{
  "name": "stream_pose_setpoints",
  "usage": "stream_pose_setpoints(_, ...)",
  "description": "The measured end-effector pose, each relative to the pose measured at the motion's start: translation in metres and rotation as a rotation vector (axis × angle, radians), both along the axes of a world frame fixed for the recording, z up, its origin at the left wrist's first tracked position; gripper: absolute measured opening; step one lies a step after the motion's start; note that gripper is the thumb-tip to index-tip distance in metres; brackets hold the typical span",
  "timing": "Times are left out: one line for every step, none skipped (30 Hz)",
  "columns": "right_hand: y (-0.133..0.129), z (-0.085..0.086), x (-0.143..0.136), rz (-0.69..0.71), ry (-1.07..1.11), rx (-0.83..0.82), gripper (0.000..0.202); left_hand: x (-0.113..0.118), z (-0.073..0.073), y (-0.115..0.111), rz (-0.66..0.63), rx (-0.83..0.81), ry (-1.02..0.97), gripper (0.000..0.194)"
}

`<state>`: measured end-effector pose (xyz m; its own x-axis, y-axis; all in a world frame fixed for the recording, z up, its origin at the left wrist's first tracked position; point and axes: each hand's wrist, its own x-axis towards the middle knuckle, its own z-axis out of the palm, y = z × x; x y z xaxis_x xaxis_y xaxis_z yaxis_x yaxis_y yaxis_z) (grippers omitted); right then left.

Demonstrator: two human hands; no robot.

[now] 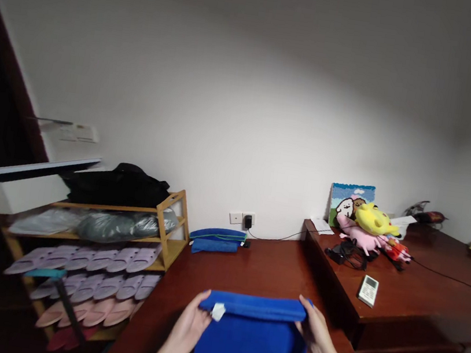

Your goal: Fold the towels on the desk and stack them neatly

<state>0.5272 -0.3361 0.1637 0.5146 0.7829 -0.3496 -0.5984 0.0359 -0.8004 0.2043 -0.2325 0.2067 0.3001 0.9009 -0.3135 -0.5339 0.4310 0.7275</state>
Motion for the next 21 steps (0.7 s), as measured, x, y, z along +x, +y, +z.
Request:
stream_pose_setpoints(0.014, 0.016, 0.001, 0.018, 0.025, 0.03, 0.04, 0.004, 0.015, 0.012, -0.007, 0.018, 0.006, 0.021)
stream_pose_setpoints(0.029, 0.031, 0.002, 0.03, 0.026, 0.052, 0.041, 0.008, 0.028, 0.026, 0.004, 0.04, 0.023, 0.018)
stream_pose_setpoints(0.043, 0.045, 0.004, 0.037, 0.014, 0.074, 0.041, 0.011, 0.041, 0.04, 0.027, 0.069, 0.035, 0.016)
stream_pose_setpoints(0.056, 0.058, 0.007, 0.04, -0.004, 0.097, 0.042, 0.014, 0.052, 0.054, 0.054, 0.1, 0.045, 0.015)
stream_pose_setpoints(0.068, 0.069, 0.009, 0.043, -0.025, 0.123, 0.041, 0.015, 0.061, 0.067, 0.082, 0.133, 0.049, 0.015)
stream_pose_setpoints(0.079, 0.079, 0.011, 0.045, -0.044, 0.15, 0.041, 0.016, 0.069, 0.079, 0.107, 0.168, 0.048, 0.016)
stream_pose_setpoints(0.087, 0.086, 0.012, 0.048, -0.062, 0.175, 0.041, 0.015, 0.075, 0.09, 0.127, 0.202, 0.046, 0.018)
stream_pose_setpoints(0.093, 0.09, 0.013, 0.052, -0.077, 0.197, 0.042, 0.014, 0.078, 0.098, 0.144, 0.234, 0.05, 0.021)
stream_pose_setpoints(0.096, 0.091, 0.014, 0.059, -0.091, 0.211, 0.043, 0.011, 0.077, 0.104, 0.159, 0.261, 0.06, 0.024)
stream_pose_setpoints(0.098, 0.089, 0.013, 0.065, -0.1, 0.221, 0.044, 0.008, 0.074, 0.108, 0.17, 0.282, 0.074, 0.028)
stream_pose_setpoints(0.099, 0.082, 0.011, 0.078, -0.111, 0.222, 0.046, 0.004, 0.066, 0.109, 0.179, 0.298, 0.094, 0.032)
stream_pose_setpoints(0.098, 0.072, 0.009, 0.099, -0.123, 0.208, 0.047, 0.0, 0.055, 0.108, 0.184, 0.307, 0.118, 0.036)
stream_pose_setpoints(0.096, 0.058, 0.006, 0.124, -0.135, 0.184, 0.047, -0.004, 0.041, 0.104, 0.187, 0.308, 0.148, 0.039)
stream_pose_setpoints(0.093, 0.042, 0.001, 0.153, -0.145, 0.15, 0.047, -0.009, 0.024, 0.099, 0.186, 0.302, 0.183, 0.041)
stream_pose_setpoints(0.089, 0.024, -0.004, 0.18, -0.153, 0.108, 0.047, -0.013, 0.005, 0.092, 0.181, 0.286, 0.225, 0.043)
stream_pose_setpoints(0.086, 0.005, -0.01, 0.204, -0.157, 0.062, 0.046, -0.018, -0.015, 0.084, 0.17, 0.261, 0.273, 0.044)
stream_pose_setpoints(0.081, -0.015, -0.016, 0.219, -0.158, 0.014, 0.045, -0.022, -0.035, 0.076, 0.153, 0.228, 0.326, 0.045)
stream_pose_setpoints(0.077, -0.033, -0.023, 0.225, -0.157, -0.031, 0.044, -0.026, -0.054, 0.068, 0.131, 0.187, 0.385, 0.046)
stream_pose_setpoints(0.074, -0.051, -0.029, 0.227, -0.161, -0.077, 0.043, -0.03, -0.072, 0.061, 0.105, 0.149, 0.443, 0.046)
stream_pose_setpoints(0.07, -0.067, -0.035, 0.226, -0.168, -0.121, 0.044, -0.034, -0.087, 0.055, 0.079, 0.115, 0.498, 0.045)
stream_pose_setpoints(0.067, -0.081, -0.04, 0.221, -0.177, -0.159, 0.046, -0.037, -0.101, 0.05, 0.057, 0.089, 0.549, 0.044)
